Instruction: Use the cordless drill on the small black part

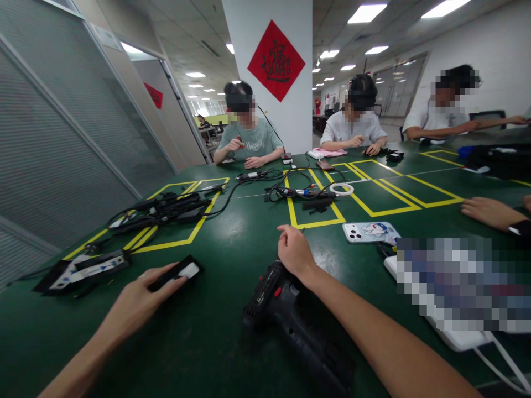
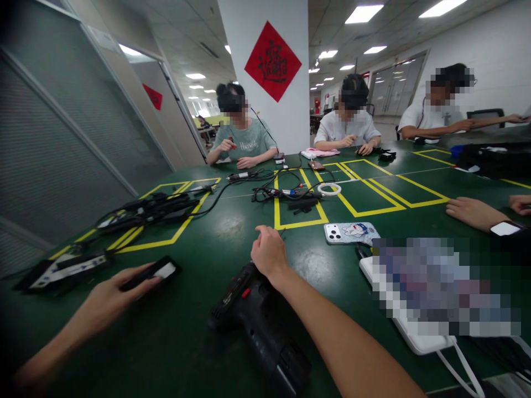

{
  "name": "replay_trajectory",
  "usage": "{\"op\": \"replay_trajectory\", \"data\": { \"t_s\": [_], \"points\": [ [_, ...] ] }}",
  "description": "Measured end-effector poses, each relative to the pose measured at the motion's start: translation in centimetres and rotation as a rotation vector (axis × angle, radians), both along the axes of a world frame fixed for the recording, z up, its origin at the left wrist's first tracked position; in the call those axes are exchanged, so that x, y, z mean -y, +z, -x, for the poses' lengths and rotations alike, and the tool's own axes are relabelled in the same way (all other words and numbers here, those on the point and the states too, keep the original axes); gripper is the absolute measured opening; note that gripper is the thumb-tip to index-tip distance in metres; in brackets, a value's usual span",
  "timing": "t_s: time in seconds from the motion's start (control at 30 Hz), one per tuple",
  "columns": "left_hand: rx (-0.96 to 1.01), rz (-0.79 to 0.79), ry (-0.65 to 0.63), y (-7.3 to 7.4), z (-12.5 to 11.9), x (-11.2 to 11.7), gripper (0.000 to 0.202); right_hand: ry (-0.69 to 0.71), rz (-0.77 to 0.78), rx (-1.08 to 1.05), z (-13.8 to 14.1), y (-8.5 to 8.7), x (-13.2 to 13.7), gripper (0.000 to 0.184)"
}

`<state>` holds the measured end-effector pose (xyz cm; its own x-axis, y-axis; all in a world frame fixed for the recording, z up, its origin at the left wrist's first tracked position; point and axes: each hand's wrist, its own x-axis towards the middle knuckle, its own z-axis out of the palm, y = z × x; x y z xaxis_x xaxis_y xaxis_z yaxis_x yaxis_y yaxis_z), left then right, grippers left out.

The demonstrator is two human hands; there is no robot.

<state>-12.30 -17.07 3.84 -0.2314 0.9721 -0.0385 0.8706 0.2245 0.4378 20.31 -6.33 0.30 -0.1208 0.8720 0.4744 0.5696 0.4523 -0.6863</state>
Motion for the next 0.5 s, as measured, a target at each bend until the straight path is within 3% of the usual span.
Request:
{"op": "replay_trajectory", "data": {
  "t_s": [0.2, 0.37, 0.5],
  "points": [
    [0.195, -0.221, -0.432, -0.9, -8.7, -10.8, 0.058, -0.005, -0.021, 0.048, -0.2, 0.3, 0.3, 0.032],
    [0.366, -0.285, -0.509, -2.5, -14.6, -17.1, 0.049, -0.03, -0.024, 0.101, -0.3, 1.0, 0.5, 0.031],
    [0.407, -0.31, -0.573, -3.4, -16.9, -19.8, 0.036, -0.119, -0.062, 0.293, -0.3, 3.8, 2.8, 0.031]
  ]
}}
